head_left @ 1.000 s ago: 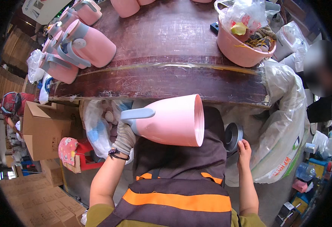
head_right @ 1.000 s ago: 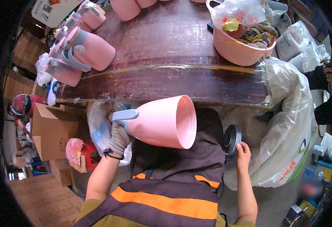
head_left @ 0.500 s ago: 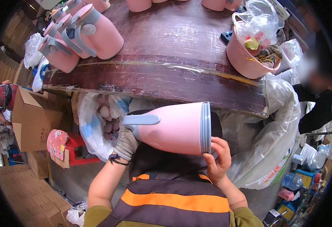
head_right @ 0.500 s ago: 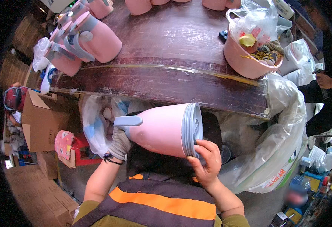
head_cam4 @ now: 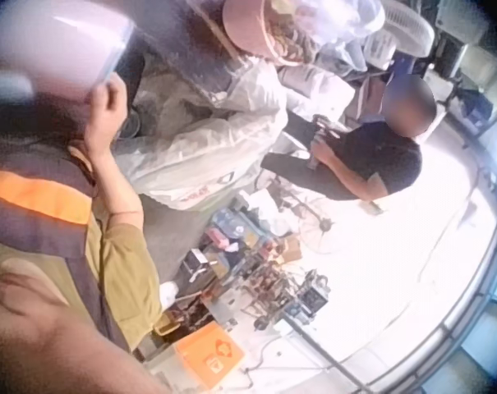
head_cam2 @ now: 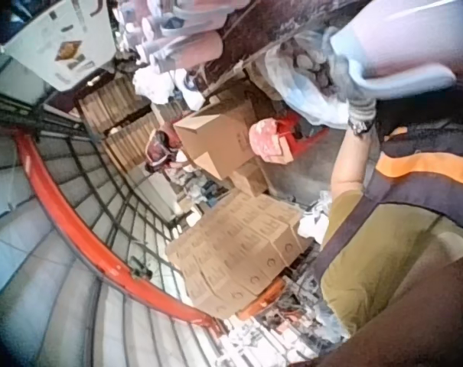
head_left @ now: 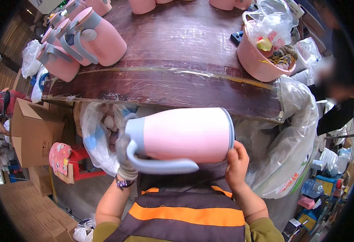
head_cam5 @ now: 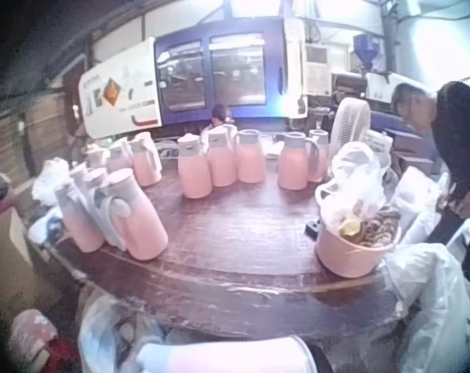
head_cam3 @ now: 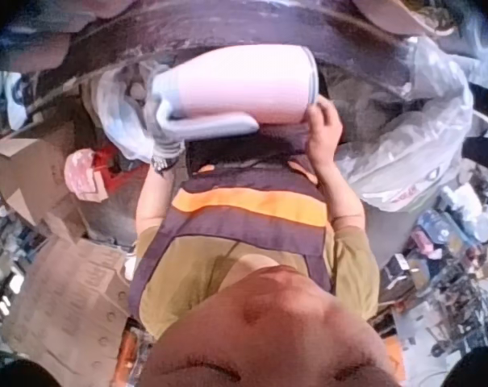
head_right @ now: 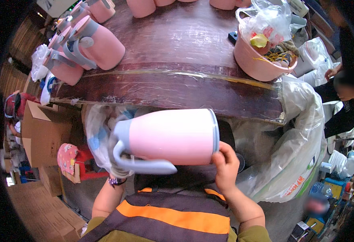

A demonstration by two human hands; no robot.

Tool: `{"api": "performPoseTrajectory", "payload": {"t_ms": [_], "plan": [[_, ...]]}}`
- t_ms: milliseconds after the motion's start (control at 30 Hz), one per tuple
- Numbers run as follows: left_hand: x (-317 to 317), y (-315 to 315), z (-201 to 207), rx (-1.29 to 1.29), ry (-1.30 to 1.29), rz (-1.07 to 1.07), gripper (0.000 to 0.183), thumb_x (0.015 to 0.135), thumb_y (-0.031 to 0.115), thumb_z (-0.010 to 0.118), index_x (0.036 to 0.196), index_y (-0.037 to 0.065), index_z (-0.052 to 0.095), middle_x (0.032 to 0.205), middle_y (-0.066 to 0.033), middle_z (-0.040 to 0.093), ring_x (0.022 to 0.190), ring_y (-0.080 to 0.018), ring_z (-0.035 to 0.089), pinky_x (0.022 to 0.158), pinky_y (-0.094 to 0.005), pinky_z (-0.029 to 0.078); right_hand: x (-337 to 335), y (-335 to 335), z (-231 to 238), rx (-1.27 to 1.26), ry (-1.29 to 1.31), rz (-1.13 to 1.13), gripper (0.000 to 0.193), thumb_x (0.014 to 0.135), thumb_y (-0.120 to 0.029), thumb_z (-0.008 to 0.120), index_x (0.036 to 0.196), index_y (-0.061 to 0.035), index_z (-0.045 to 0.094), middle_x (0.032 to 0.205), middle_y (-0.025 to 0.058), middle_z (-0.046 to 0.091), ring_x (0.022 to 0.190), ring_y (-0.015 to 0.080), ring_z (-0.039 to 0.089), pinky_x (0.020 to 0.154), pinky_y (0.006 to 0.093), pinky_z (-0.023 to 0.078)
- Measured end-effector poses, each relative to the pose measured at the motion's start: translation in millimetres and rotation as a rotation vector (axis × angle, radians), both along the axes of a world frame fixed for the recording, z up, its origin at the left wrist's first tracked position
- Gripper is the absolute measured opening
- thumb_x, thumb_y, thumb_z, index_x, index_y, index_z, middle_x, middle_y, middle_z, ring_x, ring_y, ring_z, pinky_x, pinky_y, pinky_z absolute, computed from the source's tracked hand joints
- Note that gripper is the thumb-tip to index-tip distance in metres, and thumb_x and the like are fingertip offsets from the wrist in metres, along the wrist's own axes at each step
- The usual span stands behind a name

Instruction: The person assembles pink plastic pitchers by attaching grey handles and white lids. They pick up pitcher bodies, fit the handles, and secure the lids, placing the finished units on a wooden table. A coworker is visible in the background performing similar tasks.

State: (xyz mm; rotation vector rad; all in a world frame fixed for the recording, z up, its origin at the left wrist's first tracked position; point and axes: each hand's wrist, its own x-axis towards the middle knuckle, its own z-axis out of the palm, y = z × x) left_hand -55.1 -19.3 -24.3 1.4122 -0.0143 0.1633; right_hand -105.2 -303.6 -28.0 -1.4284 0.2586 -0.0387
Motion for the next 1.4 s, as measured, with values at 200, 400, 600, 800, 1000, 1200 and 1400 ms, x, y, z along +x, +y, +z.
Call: {"api": "performPoseTrajectory", "payload": {"t_ms": [200, 400, 600, 800, 1000, 1200, 1400], "plan": [[10.4, 31.7, 2.7, -0.637, 0.382, -0.182, 0.045, 0.089, 0.032, 0.052, 0.123, 0.002, 0.052, 0.115, -0.0144, 0.06, 0.109, -0.0238, 0.057, 0.097, -0.0408, 0.046, 20.5, -23.9, 2.5, -0.15, -0.283, 0.274, 0.03, 0.089, -0.027, 0.062, 0.108, -0.0039, 0.063, 0.125, 0.0128, 0.049, 0.115, 0.0226, 0.048, 0.096, 0.0355, 0.039], [-11.2, 18.8, -36.5, -0.507, 0.489, 0.108, 0.045, 0.09, 0.035, 0.05, 0.12, 0.001, 0.054, 0.113, -0.0119, 0.061, 0.107, -0.024, 0.057, 0.097, -0.0378, 0.043, 29.7, -29.9, 8.5, -0.375, -0.368, 0.528, 0.049, 0.076, -0.021, 0.071, 0.121, -0.0082, 0.055, 0.131, 0.0149, 0.043, 0.119, 0.027, 0.048, 0.096, 0.0367, 0.043], [-8.7, 1.3, 30.0, -0.499, 0.306, 0.042, 0.059, 0.087, 0.04, 0.049, 0.133, 0.002, 0.042, 0.12, -0.0139, 0.054, 0.113, -0.0268, 0.054, 0.1, -0.0394, 0.042, 27.0, -12.6, -5.2, -0.011, 0.066, 0.329, 0.047, 0.083, -0.02, 0.061, 0.124, -0.0028, 0.047, 0.111, 0.0083, 0.057, 0.103, 0.0158, 0.056, 0.091, 0.0314, 0.044], [-10.2, 6.5, 15.0, -0.148, 0.142, 0.049, 0.065, 0.086, 0.043, 0.05, 0.133, -0.002, 0.041, 0.121, -0.0159, 0.054, 0.112, -0.0259, 0.053, 0.098, -0.0365, 0.041, 43.1, -10.2, 11.0, 0.481, 0.313, 0.251, 0.045, 0.092, -0.035, 0.052, 0.128, -0.0073, 0.049, 0.118, 0.0105, 0.057, 0.103, 0.0194, 0.057, 0.091, 0.0342, 0.044], [-27.2, 11.6, -2.0, 0.347, -0.131, 0.018, 0.072, 0.083, 0.045, 0.056, 0.133, -0.005, 0.04, 0.13, -0.0169, 0.047, 0.114, -0.0255, 0.051, 0.099, -0.0365, 0.04, 50.6, 10.1, -5.3, 0.621, 0.431, -0.055, 0.044, 0.098, -0.042, 0.047, 0.119, -0.0051, 0.057, 0.113, 0.0106, 0.062, 0.101, 0.0175, 0.058, 0.086, 0.0325, 0.046], [-24.8, -0.7, -18.1, 0.333, -0.041, 0.068, 0.065, 0.086, 0.043, 0.053, 0.13, -0.003, 0.043, 0.132, -0.0167, 0.046, 0.116, -0.0256, 0.051, 0.1, -0.0381, 0.04, 33.3, 32.1, 3.9, -0.021, -0.19, -0.002, 0.028, 0.093, -0.031, 0.059, 0.084, -0.0059, 0.051, 0.126, 0.0176, 0.056, 0.111, 0.0189, 0.054, 0.098, 0.0363, 0.04], [-19.3, -12.5, -3.7, 0.26, 0.038, 0.02, 0.059, 0.088, 0.041, 0.051, 0.128, -0.002, 0.047, 0.134, -0.0165, 0.046, 0.117, -0.0257, 0.05, 0.101, -0.0397, 0.039, 34.4, 12.6, 34.5, -0.355, -0.611, 0.36, 0.026, 0.087, -0.027, 0.064, 0.1, -0.0054, 0.059, 0.137, 0.0183, 0.048, 0.131, 0.0349, 0.04, 0.109, 0.045, 0.028]]}}
